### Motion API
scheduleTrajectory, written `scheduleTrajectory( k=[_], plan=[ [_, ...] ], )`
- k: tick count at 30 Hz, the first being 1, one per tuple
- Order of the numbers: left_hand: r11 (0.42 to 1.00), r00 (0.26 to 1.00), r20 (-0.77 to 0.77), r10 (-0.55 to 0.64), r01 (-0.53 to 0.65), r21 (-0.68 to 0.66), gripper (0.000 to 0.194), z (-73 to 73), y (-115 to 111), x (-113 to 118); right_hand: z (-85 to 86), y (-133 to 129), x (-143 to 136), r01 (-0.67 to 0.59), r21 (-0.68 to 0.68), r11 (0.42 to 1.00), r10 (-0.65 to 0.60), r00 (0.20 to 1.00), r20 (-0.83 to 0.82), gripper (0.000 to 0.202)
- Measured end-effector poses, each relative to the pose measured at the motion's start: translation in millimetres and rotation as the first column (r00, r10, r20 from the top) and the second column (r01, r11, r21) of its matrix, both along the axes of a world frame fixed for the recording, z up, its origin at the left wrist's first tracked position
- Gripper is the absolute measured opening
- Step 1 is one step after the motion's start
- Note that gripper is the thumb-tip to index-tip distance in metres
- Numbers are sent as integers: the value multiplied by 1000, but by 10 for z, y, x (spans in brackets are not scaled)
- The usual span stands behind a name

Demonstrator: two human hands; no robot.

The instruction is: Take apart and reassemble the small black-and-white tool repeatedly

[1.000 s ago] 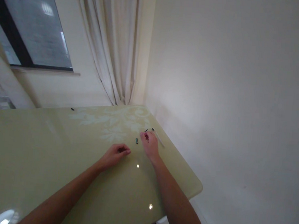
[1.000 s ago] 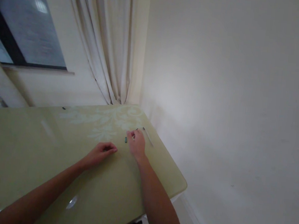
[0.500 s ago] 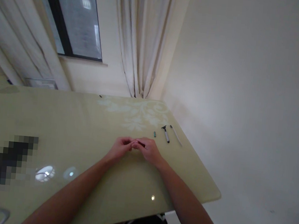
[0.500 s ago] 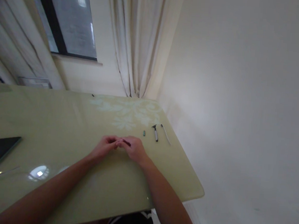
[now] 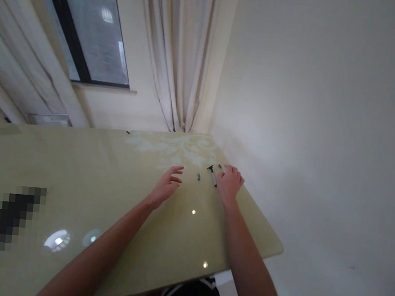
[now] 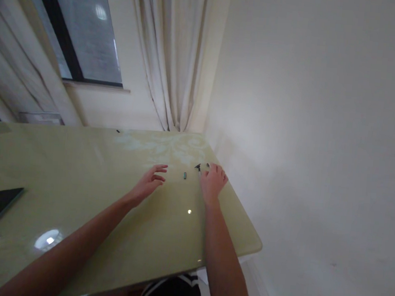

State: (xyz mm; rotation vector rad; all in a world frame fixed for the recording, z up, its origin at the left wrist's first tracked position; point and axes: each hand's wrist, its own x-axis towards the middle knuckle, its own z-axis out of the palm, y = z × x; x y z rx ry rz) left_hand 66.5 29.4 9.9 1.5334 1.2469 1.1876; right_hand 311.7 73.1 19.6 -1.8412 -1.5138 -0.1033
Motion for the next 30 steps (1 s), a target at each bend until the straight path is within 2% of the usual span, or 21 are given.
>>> scheduleTrajectory(
  k=[3,6,8,16,22,27,30],
  plan=[
    [998,953,-302,-16,32,48,62,-4,242,320,-86,10,45,94,-117,989,-91,995,30,41],
    [996,798,-601,44,14,91,68,-22,454,541,-126,-7,-6,111,-267,957,-104,994,38,59],
    [996,737,-672,66,-7,90,69,-51,541,607,-130,-18,-38,98,-319,943,-90,995,38,62],
    [998,714,-698,58,-69,12,63,-145,631,582,-129,-13,-108,118,-333,935,-95,992,84,54],
    [994,723,-686,82,-106,7,43,-135,650,582,-157,4,-162,131,-325,937,-106,990,93,49],
    [996,743,-663,88,-81,42,38,-142,643,585,-218,18,-169,132,-295,946,-111,990,88,48],
    [997,757,-649,74,-33,76,35,-114,615,453,-253,29,-153,117,-284,952,-94,991,93,47]
  ],
)
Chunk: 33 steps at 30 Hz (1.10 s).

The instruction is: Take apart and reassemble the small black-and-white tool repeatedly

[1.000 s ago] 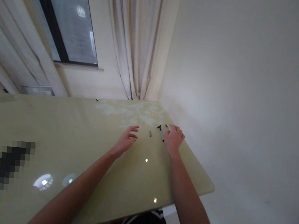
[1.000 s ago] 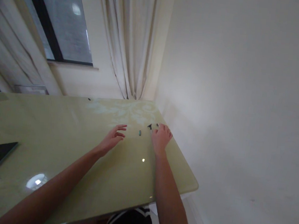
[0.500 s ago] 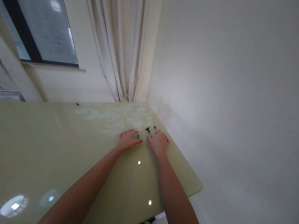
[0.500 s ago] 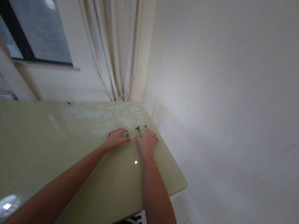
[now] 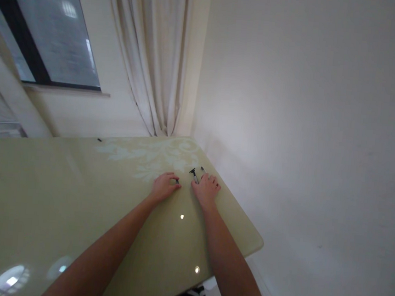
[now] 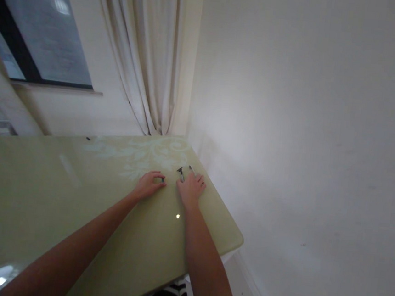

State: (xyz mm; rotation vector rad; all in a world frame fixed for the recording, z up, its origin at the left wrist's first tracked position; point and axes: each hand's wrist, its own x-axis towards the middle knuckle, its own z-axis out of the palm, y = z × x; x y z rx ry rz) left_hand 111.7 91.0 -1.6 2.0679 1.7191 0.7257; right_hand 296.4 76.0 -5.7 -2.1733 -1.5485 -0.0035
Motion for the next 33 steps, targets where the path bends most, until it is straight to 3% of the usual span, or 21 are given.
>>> scheduleTrajectory(
  k=[2,5,9,12,17,21,23,27,33],
  plan=[
    [999,999,4,-38,38,20,33,26,-43,-243,-12,1,8,-24,7,1000,24,1000,14,44],
    [996,997,-40,-66,68,53,34,45,-164,-855,-1,-8,-11,-72,58,996,69,996,61,35],
    [986,970,-176,166,-157,65,36,22,-465,-1753,36,-12,-80,-83,112,990,71,992,104,32],
    [953,927,-224,301,-301,37,40,-14,-727,-2133,43,9,-84,-66,124,990,50,991,126,30],
    [965,944,-200,262,-261,28,41,-67,-874,-2216,78,12,1,-43,125,991,27,991,130,17],
    [960,941,-198,276,-281,3,48,-94,-795,-2189,159,-117,-186,-154,163,974,142,986,84,16],
    [961,942,-198,271,-276,2,49,-105,-768,-2207,181,-207,-445,-252,162,954,241,967,82,17],
    [971,952,-198,235,-238,10,52,-105,-770,-2307,185,-332,-1168,-496,115,861,501,865,-20,16],
    [937,916,-219,337,-349,-16,54,-72,-827,-2458,154,-395,-2109,-512,26,859,504,835,-220,19]
  ],
)
